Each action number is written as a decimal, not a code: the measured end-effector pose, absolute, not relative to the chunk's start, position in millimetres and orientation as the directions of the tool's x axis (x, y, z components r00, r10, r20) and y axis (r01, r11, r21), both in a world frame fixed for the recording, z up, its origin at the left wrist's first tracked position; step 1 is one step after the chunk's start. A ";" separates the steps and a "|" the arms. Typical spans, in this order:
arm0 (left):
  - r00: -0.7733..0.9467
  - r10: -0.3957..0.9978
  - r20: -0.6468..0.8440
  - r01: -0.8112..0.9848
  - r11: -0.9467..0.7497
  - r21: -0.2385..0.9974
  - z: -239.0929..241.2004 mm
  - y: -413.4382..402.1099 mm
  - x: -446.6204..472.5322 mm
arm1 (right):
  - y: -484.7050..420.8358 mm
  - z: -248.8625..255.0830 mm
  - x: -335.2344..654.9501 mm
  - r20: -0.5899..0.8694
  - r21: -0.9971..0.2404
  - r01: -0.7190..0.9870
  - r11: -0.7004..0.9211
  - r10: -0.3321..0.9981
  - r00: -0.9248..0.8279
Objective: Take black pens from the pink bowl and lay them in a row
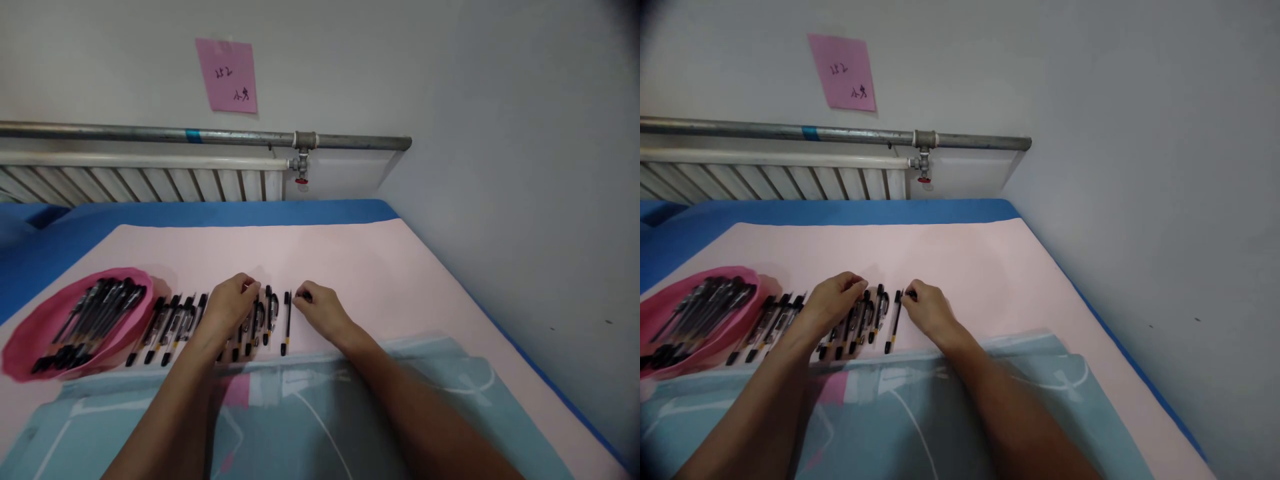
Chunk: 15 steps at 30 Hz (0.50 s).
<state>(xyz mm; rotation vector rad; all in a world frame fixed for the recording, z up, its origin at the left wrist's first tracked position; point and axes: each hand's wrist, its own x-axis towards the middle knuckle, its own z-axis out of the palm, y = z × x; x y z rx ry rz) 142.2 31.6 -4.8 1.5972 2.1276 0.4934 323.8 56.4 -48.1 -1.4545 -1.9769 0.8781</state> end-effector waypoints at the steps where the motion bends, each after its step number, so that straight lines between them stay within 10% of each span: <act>1: -0.242 0.962 -0.128 0.808 0.273 0.522 -5.0 31.9 141.2 | 54.4 -49.2 323.6 0.043 -0.739 0.630 0.239 0.950 -0.309; 15: -0.278 0.952 -0.128 0.769 0.300 0.564 -3.2 33.0 132.8 | 48.2 -46.5 316.7 0.066 -0.717 0.621 0.318 0.917 -0.393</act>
